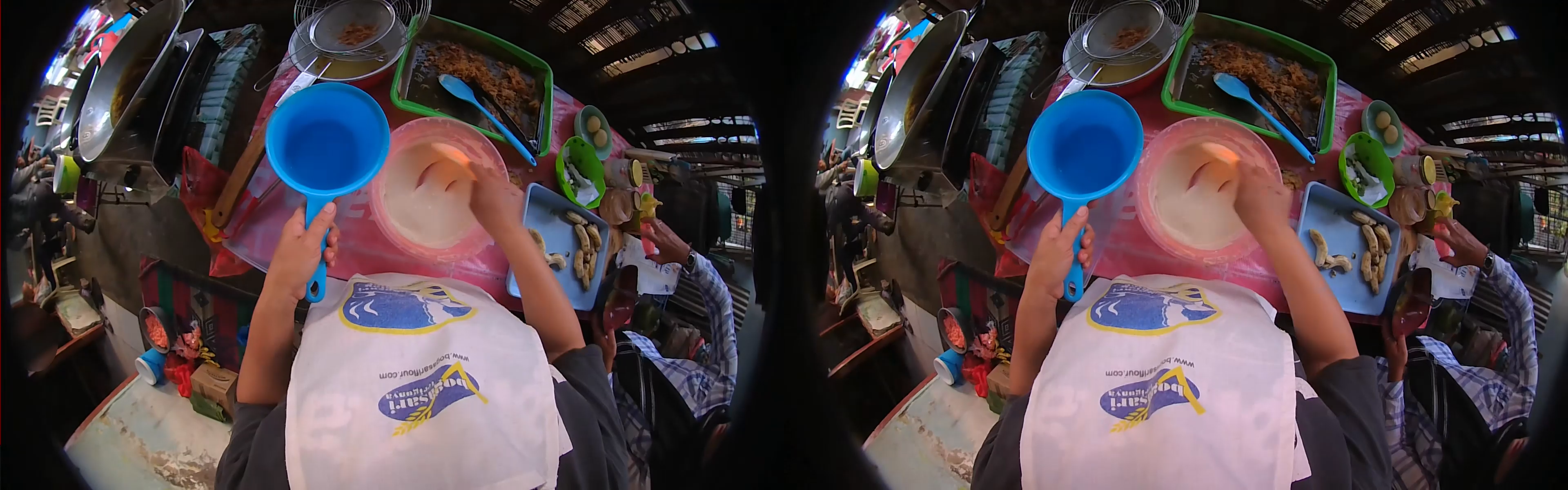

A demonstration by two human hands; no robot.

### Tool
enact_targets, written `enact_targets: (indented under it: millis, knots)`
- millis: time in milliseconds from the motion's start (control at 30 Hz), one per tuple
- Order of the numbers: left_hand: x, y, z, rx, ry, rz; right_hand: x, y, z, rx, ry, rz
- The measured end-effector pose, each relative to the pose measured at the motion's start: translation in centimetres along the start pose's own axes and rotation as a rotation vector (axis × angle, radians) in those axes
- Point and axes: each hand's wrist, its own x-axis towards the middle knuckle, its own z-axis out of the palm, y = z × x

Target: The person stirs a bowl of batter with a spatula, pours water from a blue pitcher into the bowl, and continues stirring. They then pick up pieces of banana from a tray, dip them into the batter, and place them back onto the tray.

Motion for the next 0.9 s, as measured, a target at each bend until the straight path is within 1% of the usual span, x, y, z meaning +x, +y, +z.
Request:
enact_targets:
  millis: [33, 133, 233, 333, 433, 533, 567, 667, 700, 800, 833, 900]
  knots:
    - [0.0, 0.1, 0.0, 0.011, 0.005, 0.001, 0.3, -0.2, 0.9, 0.026, 0.077, -0.100]
    - [-0.2, 0.2, -0.3, -0.016, -0.018, -0.023, -2.7, -3.2, 0.2, -0.010, -0.250, -0.255]
    - [-0.5, -0.1, -0.8, -0.028, -0.010, -0.028, -3.2, -1.8, -3.2, 0.026, -0.290, -0.230]
    - [0.2, -1.2, -1.3, -0.027, -0.019, -0.021, -1.2, 1.6, -2.4, 0.029, -0.011, 0.018]
    - [0.3, -1.5, -1.2, -0.040, 0.001, -0.037, -2.4, 0.4, -1.4, -0.007, -0.121, -0.023]
    - [0.3, -1.5, -1.0, -0.083, -0.010, -0.023, -2.7, -1.3, -2.7, 0.123, -0.258, -0.098]
    - [0.2, -1.4, -1.0, -0.076, -0.012, -0.016, -2.1, -1.3, -2.7, 0.144, -0.194, -0.030]
    - [0.2, -1.3, -0.9, -0.067, -0.007, 0.001, 0.5, 0.5, -1.0, 0.055, -0.018, 0.109]
    - [0.2, -1.3, -0.9, -0.064, -0.001, 0.000, 0.3, 0.0, -1.2, 0.115, 0.070, -0.079]
    - [0.1, -1.3, -0.8, -0.071, -0.001, -0.001, -1.1, -2.0, -2.0, 0.163, -0.355, -0.153]
    - [0.2, -1.3, -0.8, -0.078, -0.004, 0.002, -0.7, -3.0, -3.5, 0.071, -0.454, -0.112]
    - [0.1, -1.4, -0.9, -0.067, 0.003, -0.007, 1.0, -2.2, -3.0, 0.182, -0.047, -0.194]
